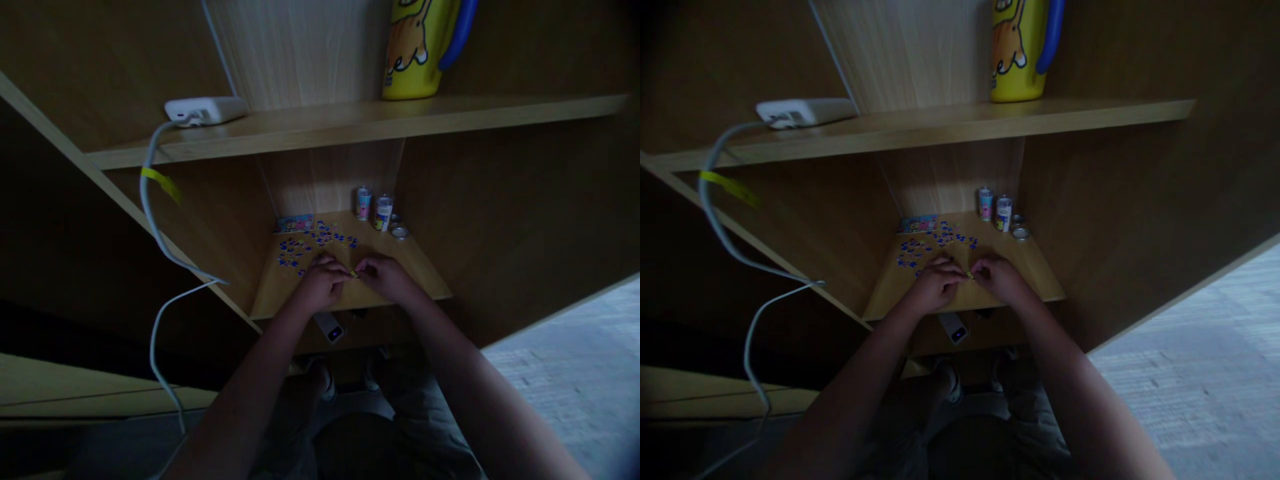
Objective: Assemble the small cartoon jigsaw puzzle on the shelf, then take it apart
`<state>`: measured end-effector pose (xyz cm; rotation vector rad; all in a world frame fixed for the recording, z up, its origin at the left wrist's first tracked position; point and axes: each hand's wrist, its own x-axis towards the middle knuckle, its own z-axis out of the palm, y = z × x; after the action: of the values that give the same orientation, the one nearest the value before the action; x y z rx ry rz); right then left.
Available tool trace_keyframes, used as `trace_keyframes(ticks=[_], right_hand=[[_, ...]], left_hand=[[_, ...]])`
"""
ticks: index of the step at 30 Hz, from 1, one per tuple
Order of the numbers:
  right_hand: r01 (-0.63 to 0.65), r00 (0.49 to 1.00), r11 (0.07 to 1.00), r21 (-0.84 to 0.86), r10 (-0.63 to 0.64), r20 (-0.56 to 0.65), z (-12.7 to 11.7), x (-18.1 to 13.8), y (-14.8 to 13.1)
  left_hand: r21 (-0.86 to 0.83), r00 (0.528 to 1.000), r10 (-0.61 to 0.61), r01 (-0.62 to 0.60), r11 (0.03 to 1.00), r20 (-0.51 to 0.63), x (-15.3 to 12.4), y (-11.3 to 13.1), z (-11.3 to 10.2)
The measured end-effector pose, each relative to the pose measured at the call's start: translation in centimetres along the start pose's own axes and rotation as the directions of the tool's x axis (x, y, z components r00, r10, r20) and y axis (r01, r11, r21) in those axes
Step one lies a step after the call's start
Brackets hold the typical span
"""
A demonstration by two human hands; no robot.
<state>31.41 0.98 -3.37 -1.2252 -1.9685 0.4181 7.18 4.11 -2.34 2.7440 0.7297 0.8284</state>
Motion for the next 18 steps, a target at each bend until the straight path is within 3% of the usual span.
trace_keyframes(ticks=[7,18], right_hand=[[-0.148,0.971,0.986,-0.077,0.131,-0.201,-0.5,-0.1,-0.2],[-0.075,0.997,0.992,-0.102,0.075,-0.005,-0.6,-0.9,-0.7]], left_hand=[[0.079,0.974,-0.167,0.18,0.98,-0.155,-0.5,0.4,-0.4],[0.013,0.995,-0.098,0.098,0.995,0.025,-0.5,1.3,-0.8]])
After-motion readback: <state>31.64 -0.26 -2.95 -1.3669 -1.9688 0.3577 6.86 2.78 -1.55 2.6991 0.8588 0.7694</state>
